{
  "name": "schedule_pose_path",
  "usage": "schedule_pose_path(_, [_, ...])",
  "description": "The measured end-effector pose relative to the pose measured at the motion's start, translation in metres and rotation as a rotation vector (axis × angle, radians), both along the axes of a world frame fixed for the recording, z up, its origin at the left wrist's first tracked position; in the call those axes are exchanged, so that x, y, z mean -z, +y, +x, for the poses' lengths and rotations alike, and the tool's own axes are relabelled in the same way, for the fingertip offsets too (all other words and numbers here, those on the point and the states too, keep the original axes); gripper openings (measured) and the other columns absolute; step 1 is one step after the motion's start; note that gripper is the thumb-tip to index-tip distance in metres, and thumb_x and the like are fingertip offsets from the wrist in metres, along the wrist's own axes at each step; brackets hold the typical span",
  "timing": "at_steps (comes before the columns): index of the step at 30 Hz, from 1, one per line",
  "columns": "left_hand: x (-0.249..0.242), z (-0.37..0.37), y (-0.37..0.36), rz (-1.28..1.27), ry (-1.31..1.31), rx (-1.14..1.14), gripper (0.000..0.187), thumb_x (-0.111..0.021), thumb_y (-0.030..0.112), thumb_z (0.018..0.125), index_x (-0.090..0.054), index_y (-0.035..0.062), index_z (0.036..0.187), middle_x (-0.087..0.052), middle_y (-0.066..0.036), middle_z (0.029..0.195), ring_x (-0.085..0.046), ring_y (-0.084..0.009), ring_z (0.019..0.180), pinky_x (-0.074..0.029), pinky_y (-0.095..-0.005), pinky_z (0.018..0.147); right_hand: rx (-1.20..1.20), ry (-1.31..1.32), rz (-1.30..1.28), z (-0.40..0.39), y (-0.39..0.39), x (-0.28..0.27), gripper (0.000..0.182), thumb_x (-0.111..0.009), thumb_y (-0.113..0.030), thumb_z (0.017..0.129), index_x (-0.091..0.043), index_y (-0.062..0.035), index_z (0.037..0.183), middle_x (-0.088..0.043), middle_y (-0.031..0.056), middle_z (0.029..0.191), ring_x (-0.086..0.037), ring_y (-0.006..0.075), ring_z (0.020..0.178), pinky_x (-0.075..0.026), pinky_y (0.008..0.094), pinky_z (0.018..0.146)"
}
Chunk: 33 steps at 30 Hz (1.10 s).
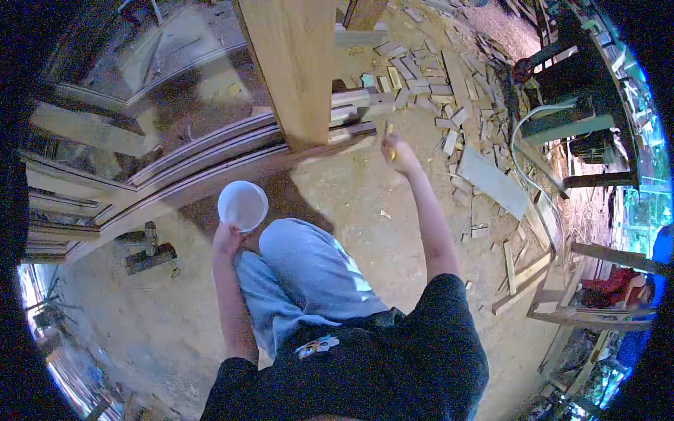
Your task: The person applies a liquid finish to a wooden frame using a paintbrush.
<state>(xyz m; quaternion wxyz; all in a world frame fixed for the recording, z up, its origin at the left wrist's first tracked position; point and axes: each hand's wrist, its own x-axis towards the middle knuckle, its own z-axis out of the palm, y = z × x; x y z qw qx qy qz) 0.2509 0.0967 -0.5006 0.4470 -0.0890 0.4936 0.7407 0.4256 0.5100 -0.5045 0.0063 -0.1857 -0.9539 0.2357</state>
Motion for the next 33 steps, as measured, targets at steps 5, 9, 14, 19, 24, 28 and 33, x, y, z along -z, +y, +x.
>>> schedule_pose_path(5, [-0.005, -0.001, 0.017, -0.096, -0.066, 0.006, 0.063, -0.035, -0.006, 0.055, -0.021, 0.0101, 0.114, -0.031, -0.015, 0.110, -0.036, -0.0342, 0.100, -0.039, -0.0514, 0.074, 0.378, 0.464, -1.036, -0.034, -0.028, -0.029, 0.012, -0.049, -0.011, 0.073, -0.053, -0.0026, 0.081, -0.054, 0.0065, 0.086, -0.050, 0.0148, 0.082, -0.043, 0.0258, 0.068])
schedule_pose_path(9, [0.009, -0.002, 0.017, -0.101, -0.046, 0.062, 0.063, -0.035, -0.006, 0.054, -0.020, 0.0114, 0.113, -0.030, -0.014, 0.110, -0.036, -0.0349, 0.100, -0.040, -0.0517, 0.072, 0.271, 0.426, -1.032, -0.048, -0.001, 0.020, 0.015, -0.056, -0.013, 0.070, -0.054, 0.0000, 0.078, -0.055, 0.0063, 0.082, -0.052, 0.0113, 0.073, -0.044, 0.0247, 0.060])
schedule_pose_path(14, [-0.004, 0.001, 0.011, -0.096, -0.042, 0.004, 0.063, -0.035, -0.008, 0.056, -0.019, 0.0061, 0.116, -0.031, -0.017, 0.113, -0.037, -0.0350, 0.099, -0.041, -0.0480, 0.072, 0.284, 0.329, -0.004, -0.013, 0.043, 0.016, 0.016, -0.053, -0.012, 0.069, -0.052, -0.0023, 0.081, -0.056, 0.0116, 0.070, -0.055, 0.0217, 0.069, -0.043, 0.0300, 0.061])
schedule_pose_path(19, [0.006, -0.002, 0.004, -0.120, -0.006, 0.018, 0.063, -0.036, -0.006, 0.056, -0.020, 0.0059, 0.115, -0.031, -0.015, 0.112, -0.038, -0.0334, 0.098, -0.038, -0.0490, 0.076, 0.047, -0.126, 0.044, -0.011, -0.029, 0.009, 0.016, -0.051, -0.013, 0.065, -0.051, -0.0066, 0.079, -0.054, 0.0131, 0.076, -0.051, 0.0305, 0.073, -0.040, 0.0379, 0.062])
schedule_pose_path(24, [-0.019, 0.005, 0.018, -0.217, 0.001, 0.019, 0.062, -0.038, -0.005, 0.056, -0.022, 0.0058, 0.115, -0.033, -0.014, 0.111, -0.037, -0.0308, 0.100, -0.037, -0.0496, 0.077, -0.710, 0.074, -0.059, -0.059, -0.158, 0.103, 0.020, -0.040, -0.015, 0.073, -0.049, -0.0069, 0.090, -0.046, 0.0107, 0.102, -0.044, 0.0252, 0.094, -0.039, 0.0320, 0.075])
schedule_pose_path(28, [-0.011, 0.005, 0.011, -0.148, -0.026, 0.010, 0.061, -0.038, -0.005, 0.056, -0.023, 0.0048, 0.115, -0.034, -0.014, 0.110, -0.036, -0.0300, 0.101, -0.037, -0.0494, 0.076, -0.773, 0.097, 0.176, -0.073, -0.148, 0.096, 0.022, -0.038, -0.014, 0.072, -0.049, -0.0077, 0.091, -0.044, 0.0076, 0.106, -0.041, 0.0236, 0.100, -0.040, 0.0296, 0.076])
schedule_pose_path(33, [-0.010, 0.004, -0.001, -0.103, -0.039, -0.037, 0.061, -0.037, -0.006, 0.056, -0.022, 0.0050, 0.115, -0.033, -0.014, 0.111, -0.037, -0.0316, 0.101, -0.038, -0.0495, 0.076, 0.064, -0.390, -0.283, 0.000, -0.062, 0.065, 0.027, -0.047, -0.014, 0.068, -0.048, -0.0088, 0.094, -0.047, 0.0100, 0.101, -0.047, 0.0231, 0.090, -0.042, 0.0315, 0.070])
